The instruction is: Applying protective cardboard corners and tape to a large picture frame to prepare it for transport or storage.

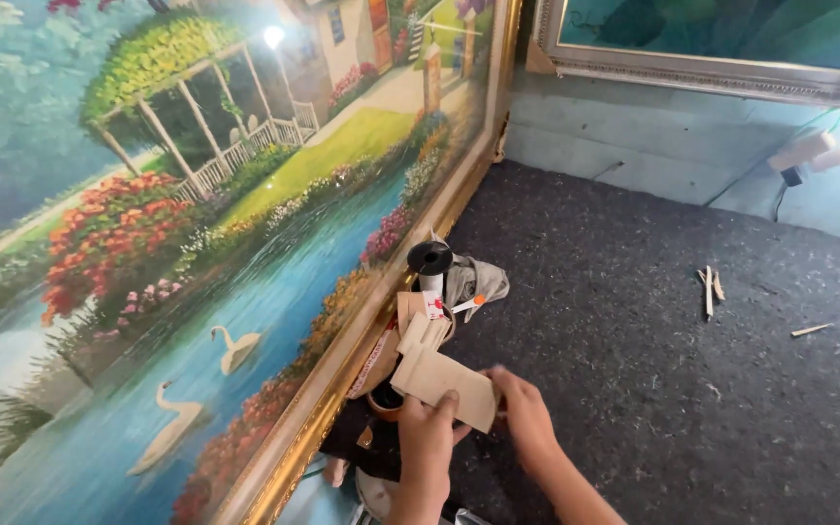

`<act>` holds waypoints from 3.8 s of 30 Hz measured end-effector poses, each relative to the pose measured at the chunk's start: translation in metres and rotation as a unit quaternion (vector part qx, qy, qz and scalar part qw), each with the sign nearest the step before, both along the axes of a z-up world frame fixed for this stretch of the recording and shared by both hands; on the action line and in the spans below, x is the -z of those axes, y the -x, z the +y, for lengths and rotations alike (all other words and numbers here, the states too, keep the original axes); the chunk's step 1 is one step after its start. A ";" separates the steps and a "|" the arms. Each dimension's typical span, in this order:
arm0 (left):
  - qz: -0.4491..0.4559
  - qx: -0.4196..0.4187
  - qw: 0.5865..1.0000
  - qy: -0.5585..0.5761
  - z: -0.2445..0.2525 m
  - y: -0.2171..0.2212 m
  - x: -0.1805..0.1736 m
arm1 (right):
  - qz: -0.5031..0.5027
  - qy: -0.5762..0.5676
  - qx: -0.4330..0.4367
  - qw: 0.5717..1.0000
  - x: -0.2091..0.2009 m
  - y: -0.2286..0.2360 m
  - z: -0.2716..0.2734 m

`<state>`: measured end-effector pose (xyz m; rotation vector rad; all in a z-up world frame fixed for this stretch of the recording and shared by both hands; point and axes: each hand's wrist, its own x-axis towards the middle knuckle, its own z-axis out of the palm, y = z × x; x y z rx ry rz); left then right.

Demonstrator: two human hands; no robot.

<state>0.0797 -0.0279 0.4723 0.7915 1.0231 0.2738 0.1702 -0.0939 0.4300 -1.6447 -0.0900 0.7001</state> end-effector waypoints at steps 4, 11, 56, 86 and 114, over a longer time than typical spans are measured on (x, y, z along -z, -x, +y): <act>-0.014 -0.077 0.997 -0.025 0.010 0.008 0.008 | -0.193 0.072 -0.041 0.978 0.054 -0.077 0.051; -0.054 -0.082 0.990 -0.097 0.044 0.044 0.098 | -0.436 0.410 -0.276 0.752 0.061 -0.119 0.107; -0.132 0.456 0.827 -0.301 -0.328 0.169 -0.016 | -0.013 -0.171 0.349 0.921 0.009 0.257 -0.450; -0.077 0.480 0.521 -0.702 -0.709 -0.014 0.134 | 0.058 0.037 0.456 0.887 0.101 0.117 -0.803; -0.157 0.446 0.442 -0.762 -0.778 -0.044 0.178 | 0.197 -0.255 0.381 0.867 0.196 0.059 -0.906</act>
